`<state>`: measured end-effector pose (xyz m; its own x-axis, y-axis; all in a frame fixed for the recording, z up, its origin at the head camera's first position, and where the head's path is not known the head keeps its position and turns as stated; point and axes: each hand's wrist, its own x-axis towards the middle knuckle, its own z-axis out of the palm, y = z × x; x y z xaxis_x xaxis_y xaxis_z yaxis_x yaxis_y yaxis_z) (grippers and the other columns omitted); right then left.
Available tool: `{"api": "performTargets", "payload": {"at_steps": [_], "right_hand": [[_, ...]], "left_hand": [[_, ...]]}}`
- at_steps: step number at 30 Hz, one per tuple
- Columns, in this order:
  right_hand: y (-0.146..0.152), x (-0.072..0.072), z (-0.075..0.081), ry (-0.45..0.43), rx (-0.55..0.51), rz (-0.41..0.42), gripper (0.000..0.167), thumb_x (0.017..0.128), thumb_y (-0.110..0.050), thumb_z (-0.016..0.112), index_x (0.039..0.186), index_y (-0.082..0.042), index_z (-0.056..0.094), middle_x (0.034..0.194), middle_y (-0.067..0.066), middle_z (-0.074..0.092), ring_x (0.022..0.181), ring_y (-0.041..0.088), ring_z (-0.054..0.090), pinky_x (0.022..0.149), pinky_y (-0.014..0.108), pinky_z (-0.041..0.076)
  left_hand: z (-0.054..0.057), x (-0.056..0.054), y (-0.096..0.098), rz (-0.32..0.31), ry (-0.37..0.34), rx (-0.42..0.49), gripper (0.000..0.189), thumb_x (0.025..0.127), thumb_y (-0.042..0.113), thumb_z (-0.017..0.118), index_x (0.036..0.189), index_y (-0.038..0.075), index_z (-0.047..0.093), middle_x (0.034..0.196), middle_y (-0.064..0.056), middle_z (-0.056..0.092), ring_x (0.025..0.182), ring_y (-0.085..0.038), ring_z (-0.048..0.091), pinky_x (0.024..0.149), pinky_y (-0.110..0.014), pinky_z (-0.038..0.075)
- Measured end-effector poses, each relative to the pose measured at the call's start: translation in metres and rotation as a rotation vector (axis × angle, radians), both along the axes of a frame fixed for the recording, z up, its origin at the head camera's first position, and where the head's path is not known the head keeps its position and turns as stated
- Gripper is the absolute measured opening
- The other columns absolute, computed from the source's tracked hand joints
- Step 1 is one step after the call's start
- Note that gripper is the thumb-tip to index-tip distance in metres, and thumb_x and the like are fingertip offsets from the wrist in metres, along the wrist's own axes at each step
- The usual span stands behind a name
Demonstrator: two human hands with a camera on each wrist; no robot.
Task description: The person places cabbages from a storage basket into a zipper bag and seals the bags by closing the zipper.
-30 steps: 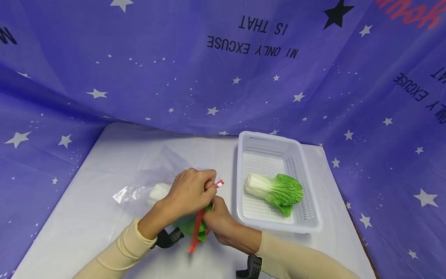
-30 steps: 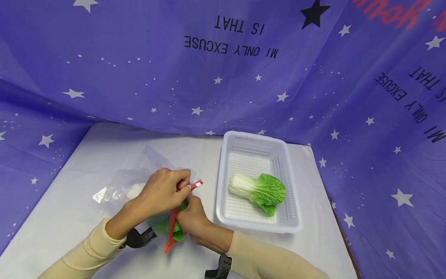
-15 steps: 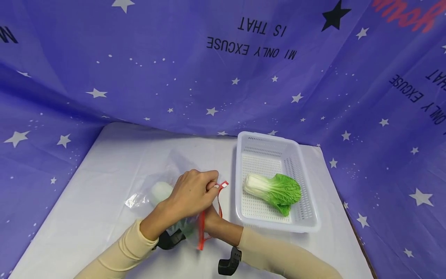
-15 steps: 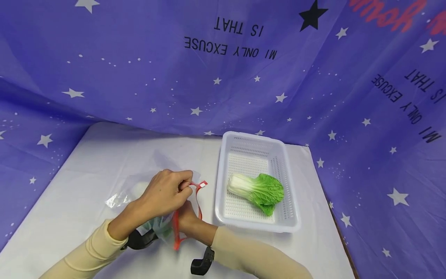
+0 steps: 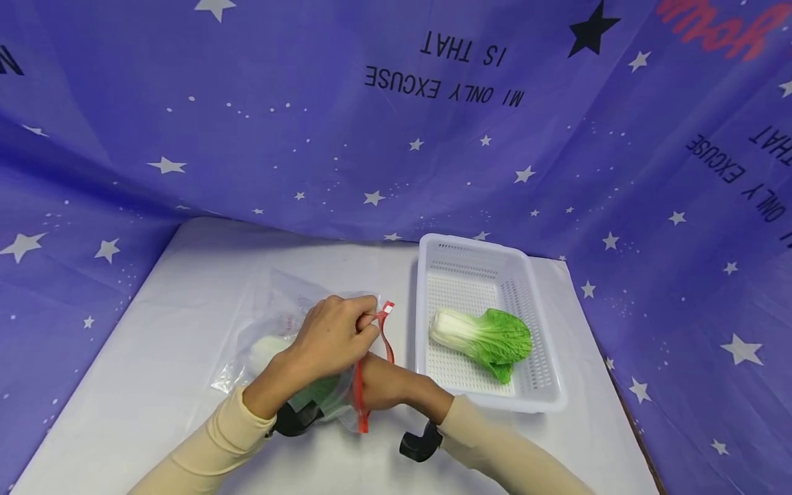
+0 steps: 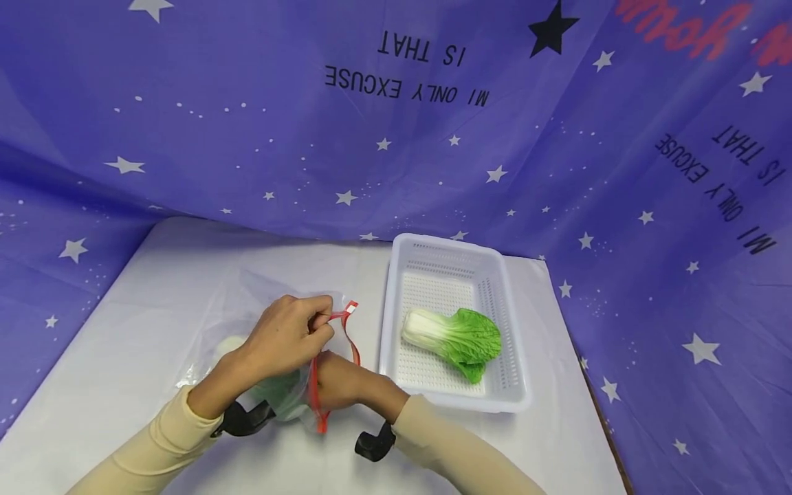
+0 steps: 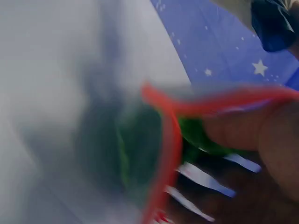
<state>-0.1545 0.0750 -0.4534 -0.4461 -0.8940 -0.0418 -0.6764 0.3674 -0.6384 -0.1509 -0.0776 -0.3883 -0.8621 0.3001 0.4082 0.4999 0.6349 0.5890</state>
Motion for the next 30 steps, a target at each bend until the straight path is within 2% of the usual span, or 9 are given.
{"api": "performTargets", "payload": {"at_steps": [3,5,8,10,13,17,22,26,30], "right_hand": [[0.006,-0.004,0.014,-0.088,0.074,0.022,0.017,0.088,-0.002,0.06,0.074,-0.011,0.056,0.064,-0.011,0.038,0.065,0.003,0.037,0.062,0.015,0.035],[0.012,-0.005,0.02,-0.069,0.112,0.01,0.015,0.09,-0.003,0.06,0.08,-0.014,0.057,0.066,-0.012,0.042,0.065,0.002,0.04,0.063,0.015,0.036],[0.022,-0.003,0.028,-0.005,0.13,-0.014,0.011,0.092,-0.004,0.06,0.096,-0.015,0.06,0.08,-0.013,0.052,0.073,0.002,0.045,0.07,0.015,0.038],[0.029,-0.002,0.032,0.014,0.114,-0.021,0.017,0.092,-0.006,0.061,0.107,-0.015,0.06,0.091,-0.013,0.057,0.077,0.002,0.049,0.074,0.016,0.04],[0.043,0.002,0.042,-0.016,0.078,-0.029,0.028,0.093,-0.008,0.061,0.121,-0.015,0.06,0.106,-0.012,0.062,0.085,0.0,0.055,0.077,0.017,0.044],[0.068,0.005,0.056,-0.06,0.029,-0.088,0.038,0.096,-0.012,0.06,0.134,-0.011,0.057,0.119,-0.006,0.064,0.101,0.004,0.06,0.085,0.024,0.048],[0.108,0.003,0.069,-0.077,-0.02,-0.195,0.036,0.097,-0.013,0.059,0.132,-0.006,0.059,0.123,0.0,0.064,0.108,0.015,0.062,0.092,0.036,0.048],[0.139,0.001,0.075,-0.076,-0.037,-0.286,0.034,0.097,-0.014,0.06,0.131,-0.008,0.06,0.121,0.0,0.065,0.106,0.021,0.063,0.09,0.04,0.05],[0.167,-0.005,0.073,-0.04,-0.043,-0.399,0.033,0.095,-0.014,0.063,0.128,-0.01,0.062,0.118,0.0,0.065,0.104,0.022,0.064,0.085,0.042,0.052]], "left_hand": [[0.002,-0.001,-0.002,0.001,-0.001,0.0,0.027,0.071,0.006,0.056,0.063,0.021,0.035,0.052,0.013,0.028,0.048,-0.004,0.028,0.045,-0.026,0.021],[0.004,-0.002,-0.003,0.001,-0.004,-0.007,0.027,0.071,0.006,0.056,0.063,0.022,0.036,0.052,0.013,0.029,0.047,-0.004,0.029,0.045,-0.026,0.022],[0.005,-0.002,-0.003,0.003,-0.012,-0.017,0.027,0.072,0.006,0.057,0.063,0.022,0.036,0.052,0.012,0.03,0.047,-0.004,0.029,0.045,-0.026,0.023],[0.006,-0.001,-0.003,0.002,-0.018,-0.021,0.027,0.072,0.007,0.057,0.063,0.022,0.037,0.052,0.012,0.03,0.046,-0.004,0.03,0.044,-0.026,0.024],[0.006,-0.001,-0.003,-0.003,-0.02,-0.023,0.026,0.072,0.007,0.057,0.063,0.022,0.038,0.052,0.013,0.031,0.046,-0.003,0.03,0.044,-0.026,0.024],[0.007,-0.001,-0.002,-0.004,-0.008,-0.02,0.025,0.072,0.007,0.057,0.063,0.022,0.038,0.052,0.013,0.032,0.045,-0.003,0.032,0.044,-0.026,0.026],[0.008,-0.002,-0.001,0.002,0.026,-0.008,0.024,0.07,0.008,0.057,0.063,0.023,0.039,0.052,0.014,0.033,0.045,-0.004,0.033,0.044,-0.026,0.027],[0.007,-0.001,0.0,0.012,0.048,-0.002,0.024,0.07,0.008,0.056,0.062,0.023,0.039,0.052,0.014,0.032,0.046,-0.004,0.032,0.044,-0.027,0.027],[0.008,-0.001,-0.001,0.017,0.065,0.003,0.023,0.07,0.007,0.055,0.062,0.022,0.039,0.051,0.014,0.032,0.046,-0.004,0.032,0.045,-0.027,0.028]]}}
